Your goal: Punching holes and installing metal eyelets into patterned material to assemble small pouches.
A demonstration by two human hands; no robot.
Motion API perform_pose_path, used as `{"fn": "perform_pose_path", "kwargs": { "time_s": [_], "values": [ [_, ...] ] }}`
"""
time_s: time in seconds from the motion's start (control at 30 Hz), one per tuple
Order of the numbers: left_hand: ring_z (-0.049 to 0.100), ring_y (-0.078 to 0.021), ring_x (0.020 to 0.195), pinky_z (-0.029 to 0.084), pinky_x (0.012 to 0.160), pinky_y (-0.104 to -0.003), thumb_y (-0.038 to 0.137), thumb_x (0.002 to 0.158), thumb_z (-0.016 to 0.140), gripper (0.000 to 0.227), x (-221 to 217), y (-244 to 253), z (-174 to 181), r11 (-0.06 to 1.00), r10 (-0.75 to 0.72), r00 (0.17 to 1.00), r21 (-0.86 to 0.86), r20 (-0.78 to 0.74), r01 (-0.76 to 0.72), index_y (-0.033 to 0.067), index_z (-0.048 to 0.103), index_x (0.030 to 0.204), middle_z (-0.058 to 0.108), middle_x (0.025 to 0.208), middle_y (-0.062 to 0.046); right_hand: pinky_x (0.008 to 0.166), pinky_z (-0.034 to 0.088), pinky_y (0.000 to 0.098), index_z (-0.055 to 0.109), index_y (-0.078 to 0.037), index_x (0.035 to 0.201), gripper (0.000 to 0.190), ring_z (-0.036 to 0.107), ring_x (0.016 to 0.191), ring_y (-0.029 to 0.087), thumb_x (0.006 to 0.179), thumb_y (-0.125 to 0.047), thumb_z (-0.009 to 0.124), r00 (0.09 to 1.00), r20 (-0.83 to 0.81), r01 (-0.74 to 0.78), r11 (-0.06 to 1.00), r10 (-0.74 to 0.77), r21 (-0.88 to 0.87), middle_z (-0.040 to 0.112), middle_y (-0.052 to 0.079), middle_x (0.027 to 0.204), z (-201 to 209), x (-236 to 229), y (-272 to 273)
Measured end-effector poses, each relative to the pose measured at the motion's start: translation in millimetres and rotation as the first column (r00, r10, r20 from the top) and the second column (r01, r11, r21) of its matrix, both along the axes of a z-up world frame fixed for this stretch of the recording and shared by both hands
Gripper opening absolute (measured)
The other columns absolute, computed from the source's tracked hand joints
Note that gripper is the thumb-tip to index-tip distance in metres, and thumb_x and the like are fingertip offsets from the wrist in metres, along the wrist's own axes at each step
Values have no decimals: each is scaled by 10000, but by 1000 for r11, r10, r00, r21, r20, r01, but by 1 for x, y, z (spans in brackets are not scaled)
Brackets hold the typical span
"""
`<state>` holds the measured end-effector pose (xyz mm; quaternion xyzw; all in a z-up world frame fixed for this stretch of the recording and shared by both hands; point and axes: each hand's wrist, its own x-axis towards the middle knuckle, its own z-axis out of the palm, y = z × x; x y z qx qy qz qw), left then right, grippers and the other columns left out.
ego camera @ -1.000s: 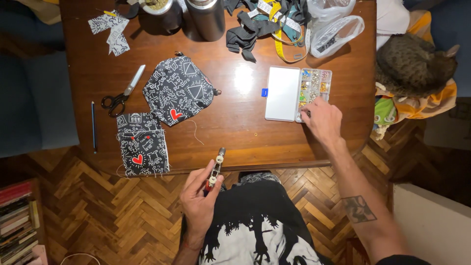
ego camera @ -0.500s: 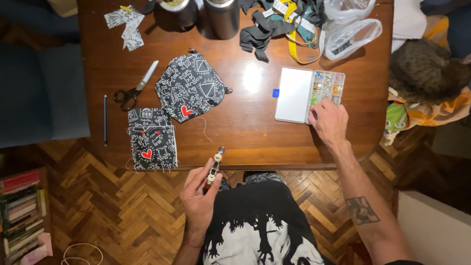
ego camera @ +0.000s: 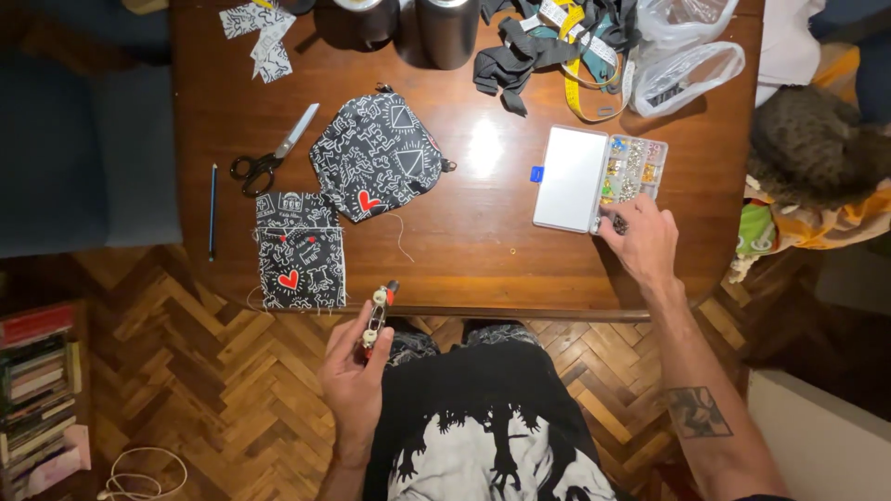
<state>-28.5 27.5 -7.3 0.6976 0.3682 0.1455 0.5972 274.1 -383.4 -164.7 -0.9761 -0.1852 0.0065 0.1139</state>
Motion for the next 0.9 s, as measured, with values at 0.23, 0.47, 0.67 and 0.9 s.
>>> {"fn": "perform_pose_path", "kwargs": {
  "time_s": [0.23,0.47,0.67,0.9],
  "values": [
    [589,-81,927,527,787,-225,53,1015,892,540,-5,1,-2,999,11,1000,-32,-4,-11,37,781,1544,662,1102,-1,846,503,295,778,-130,1009,197,636,911,162,1120,-143,941,996,30,-86,881,82,465,733,30,973,5,-39,32],
    [589,-72,912,526,804,-214,20,1020,884,534,-9,3,-4,1000,-11,1000,-29,23,12,35,778,1543,669,1106,-11,812,568,294,782,-105,1013,162,667,837,135,1005,-86,943,977,-194,43,805,90,591,778,33,979,-7,-89,109],
    [657,-96,995,578,881,-221,26,1021,881,519,-17,9,-7,1000,-8,1000,-28,-3,8,37,787,1531,717,1151,-31,779,567,244,845,-98,1085,106,654,786,68,1012,-44,898,924,-381,291,668,-11,685,827,6,1013,-2,-107,146],
    [638,-113,942,584,812,-223,72,997,914,535,-18,3,-1,995,-66,998,-73,-7,65,72,803,1520,729,1133,-27,568,700,265,853,65,1256,221,857,778,228,1055,-27,850,801,-584,466,478,131,745,885,226,1019,93,-133,182]
  ]
}}
